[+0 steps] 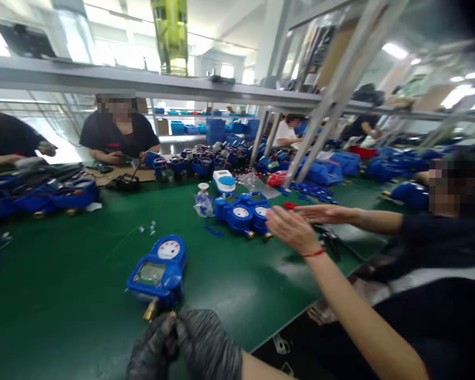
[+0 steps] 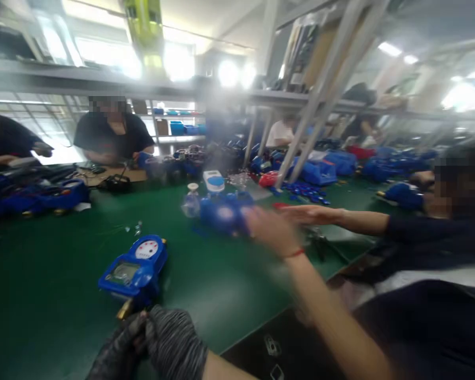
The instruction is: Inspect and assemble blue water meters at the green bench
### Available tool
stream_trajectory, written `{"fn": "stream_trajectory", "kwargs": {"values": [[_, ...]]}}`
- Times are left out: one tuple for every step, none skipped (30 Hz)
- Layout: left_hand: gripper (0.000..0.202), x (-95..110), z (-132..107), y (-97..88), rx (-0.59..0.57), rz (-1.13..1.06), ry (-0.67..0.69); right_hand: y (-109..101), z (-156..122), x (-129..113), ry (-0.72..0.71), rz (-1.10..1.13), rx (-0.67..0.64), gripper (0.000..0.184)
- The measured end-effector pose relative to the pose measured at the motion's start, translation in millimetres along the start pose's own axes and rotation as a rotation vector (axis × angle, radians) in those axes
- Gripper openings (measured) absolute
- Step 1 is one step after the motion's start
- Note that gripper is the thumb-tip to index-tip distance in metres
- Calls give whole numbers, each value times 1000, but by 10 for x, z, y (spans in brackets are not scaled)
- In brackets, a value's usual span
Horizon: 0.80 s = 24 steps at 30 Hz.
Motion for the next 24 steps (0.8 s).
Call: {"fn": "stream_trajectory", "kwargs": {"values": [[32, -41, 40, -10, -13, -27, -4, 226, -65, 152, 28, -7, -37, 29], [35, -74, 72, -12, -30, -54, -4, 413, -130, 280, 58, -6, -62, 28], [38, -100, 95, -8, -45, -77, -2, 554, -191, 387, 98, 4, -69, 30], [40, -122, 110, 1, -58, -97, 0, 654, -243, 471, 145, 21, -60, 33], [41, -139, 119, 12, -68, -115, 0, 721, -288, 535, 196, 42, -43, 36], [42, -154, 125, 21, -71, -132, -2, 753, -325, 572, 229, 58, -6, 37], [43, -166, 130, 27, -68, -149, -4, 756, -355, 579, 231, 66, 50, 35], [43, -178, 135, 32, -63, -169, -6, 736, -381, 556, 193, 59, 123, 32], [45, -188, 141, 33, -55, -189, -9, 701, -407, 508, 121, 41, 205, 28], [46, -199, 149, 33, -47, -208, -13, 663, -436, 454, 41, 26, 286, 24], [47, -210, 157, 34, -43, -224, -19, 631, -462, 412, -20, 27, 352, 20], [48, -223, 165, 36, -46, -235, -28, 610, -476, 394, -44, 51, 391, 17], [49, -236, 172, 39, -56, -237, -41, 607, -470, 410, -11, 105, 388, 17], [49, -249, 179, 40, -71, -231, -56, 623, -449, 457, 75, 190, 351, 18], [49, -260, 185, 37, -84, -219, -70, 661, -424, 523, 201, 299, 284, 19], [48, -270, 193, 27, -93, -204, -82, 715, -406, 587, 339, 431, 201, 21], [47, -280, 201, 14, -97, -186, -96, 777, -398, 633, 466, 572, 115, 21], [46, -292, 209, 2, -100, -171, -110, 834, -394, 655, 560, 705, 35, 20], [46, -307, 214, -4, -105, -158, -126, 875, -386, 657, 611, 819, -34, 17], [47, -324, 215, -3, -110, -149, -142, 897, -373, 651, 622, 905, -83, 14], [47, -341, 210, 4, -115, -143, -157, 905, -361, 650, 611, 959, -116, 11], [48, -356, 196, 11, -114, -133, -171, 906, -354, 659, 597, 980, -139, 9], [50, -359, 174, 11, -103, -111, -177, 901, -355, 680, 586, 973, -152, 9], [52, -334, 148, -9, -70, -63, -156, 884, -362, 708, 572, 944, -149, 10]]}}
Point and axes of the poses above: each hand's wrist, its own z-axis towards the middle knuckle, its own y-axis out of the palm, x = y × z, the point moved 6 cm from there along z, towards the middle knuckle, and after that the axes turned 5 degrees about z, right-handed, at the moved point
